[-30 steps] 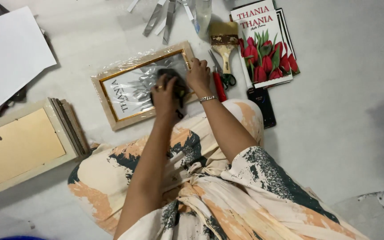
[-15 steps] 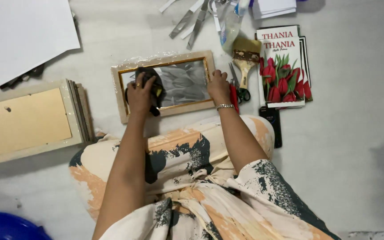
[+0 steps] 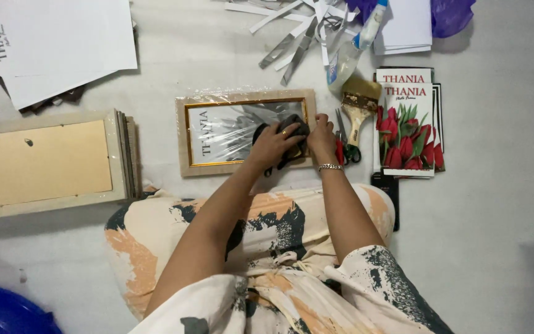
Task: Cleaning, finishing, and wrapping picture frames in plastic film for packaging.
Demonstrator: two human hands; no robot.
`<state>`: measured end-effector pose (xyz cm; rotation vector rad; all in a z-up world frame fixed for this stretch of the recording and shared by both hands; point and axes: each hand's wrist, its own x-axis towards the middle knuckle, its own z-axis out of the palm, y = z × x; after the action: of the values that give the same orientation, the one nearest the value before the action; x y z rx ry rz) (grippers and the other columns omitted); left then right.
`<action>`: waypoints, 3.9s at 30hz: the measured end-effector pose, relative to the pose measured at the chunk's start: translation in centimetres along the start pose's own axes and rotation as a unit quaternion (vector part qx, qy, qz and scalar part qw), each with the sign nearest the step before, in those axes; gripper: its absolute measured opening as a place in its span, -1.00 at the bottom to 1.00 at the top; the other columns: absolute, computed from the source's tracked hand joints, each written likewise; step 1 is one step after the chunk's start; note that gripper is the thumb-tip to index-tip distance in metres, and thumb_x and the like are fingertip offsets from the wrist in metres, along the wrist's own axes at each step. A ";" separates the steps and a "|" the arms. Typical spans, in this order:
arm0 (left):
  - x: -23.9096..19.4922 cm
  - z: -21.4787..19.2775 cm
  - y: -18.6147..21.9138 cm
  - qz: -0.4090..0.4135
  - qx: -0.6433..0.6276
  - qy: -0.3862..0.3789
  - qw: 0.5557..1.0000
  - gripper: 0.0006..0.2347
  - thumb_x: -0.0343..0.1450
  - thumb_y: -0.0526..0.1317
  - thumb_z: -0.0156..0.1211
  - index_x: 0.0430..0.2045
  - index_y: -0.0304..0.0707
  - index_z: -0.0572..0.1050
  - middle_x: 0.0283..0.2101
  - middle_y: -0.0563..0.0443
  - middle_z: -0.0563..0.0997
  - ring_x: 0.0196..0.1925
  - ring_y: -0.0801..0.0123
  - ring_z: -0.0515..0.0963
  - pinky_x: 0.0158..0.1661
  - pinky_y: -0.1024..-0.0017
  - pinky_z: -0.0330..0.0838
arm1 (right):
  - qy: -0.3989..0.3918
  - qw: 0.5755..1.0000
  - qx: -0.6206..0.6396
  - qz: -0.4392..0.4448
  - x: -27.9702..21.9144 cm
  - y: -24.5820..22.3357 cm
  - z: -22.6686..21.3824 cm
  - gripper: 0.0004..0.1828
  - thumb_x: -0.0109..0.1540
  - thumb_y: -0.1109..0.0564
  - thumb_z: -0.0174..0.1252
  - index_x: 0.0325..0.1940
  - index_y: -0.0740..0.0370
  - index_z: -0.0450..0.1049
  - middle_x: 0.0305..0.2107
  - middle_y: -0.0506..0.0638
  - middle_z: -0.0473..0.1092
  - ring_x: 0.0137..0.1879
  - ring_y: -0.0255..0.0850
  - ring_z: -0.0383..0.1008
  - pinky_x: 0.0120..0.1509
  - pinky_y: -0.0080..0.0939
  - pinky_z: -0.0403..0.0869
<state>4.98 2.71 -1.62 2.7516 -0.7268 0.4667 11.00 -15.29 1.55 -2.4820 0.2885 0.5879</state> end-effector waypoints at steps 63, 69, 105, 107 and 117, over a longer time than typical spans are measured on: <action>-12.8 -8.6 -3.0 -0.146 0.104 -0.020 0.984 -0.55 0.40 -0.18 0.14 0.22 0.38 0.38 0.37 0.05 0.36 0.00 -0.13 0.53 -0.26 0.16 0.53 | -0.037 0.993 -0.099 -0.044 -2.7 -1.8 -1.0 -0.41 0.40 0.15 -0.07 0.46 -0.46 0.24 0.15 0.20 0.06 0.26 0.38 0.21 0.26 0.39 0.40; -15.8 -8.7 -9.1 -0.198 0.096 -0.095 0.971 -0.55 0.45 -0.14 0.10 0.25 0.51 0.33 0.43 0.16 0.26 0.02 -0.11 0.48 -0.21 0.18 0.54 | -0.041 0.994 -0.088 -0.048 -2.9 -1.8 -1.2 -0.41 0.40 0.14 -0.02 0.46 -0.44 0.25 0.17 0.20 0.06 0.28 0.34 0.21 0.27 0.35 0.41; -1.8 -4.4 0.2 -0.139 0.066 -0.030 0.988 -0.53 0.40 -0.16 0.18 0.25 0.36 0.35 0.40 0.06 0.29 0.10 -0.13 0.49 -0.10 0.15 0.42 | -0.050 0.992 -0.104 -0.049 -2.8 -1.5 -1.4 -0.38 0.39 0.15 0.01 0.47 -0.48 0.21 0.15 0.23 0.07 0.27 0.36 0.24 0.30 0.38 0.39; -2.3 -3.9 -2.5 -0.149 0.087 -0.012 0.985 -0.53 0.41 -0.17 0.14 0.26 0.38 0.34 0.36 0.07 0.33 0.05 -0.09 0.52 -0.17 0.16 0.47 | -0.053 0.993 -0.089 -0.047 -3.0 -1.8 -1.5 -0.39 0.40 0.16 -0.03 0.46 -0.48 0.22 0.15 0.21 0.07 0.26 0.34 0.24 0.29 0.37 0.39; -7.2 -6.5 -15.3 -0.407 0.195 0.015 0.892 -0.52 0.46 -0.27 0.12 0.33 0.13 0.30 0.39 -0.12 0.27 0.09 -0.26 0.42 -0.18 0.10 0.54 | -0.053 0.993 -0.097 -0.043 -4.1 -3.1 -2.2 -0.42 0.40 0.14 -0.08 0.45 -0.47 0.26 0.15 0.24 0.08 0.25 0.42 0.26 0.33 0.35 0.39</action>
<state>5.35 20.78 -0.83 3.0453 0.6144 0.4838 9.18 -13.72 6.61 -2.6212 0.0852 0.7390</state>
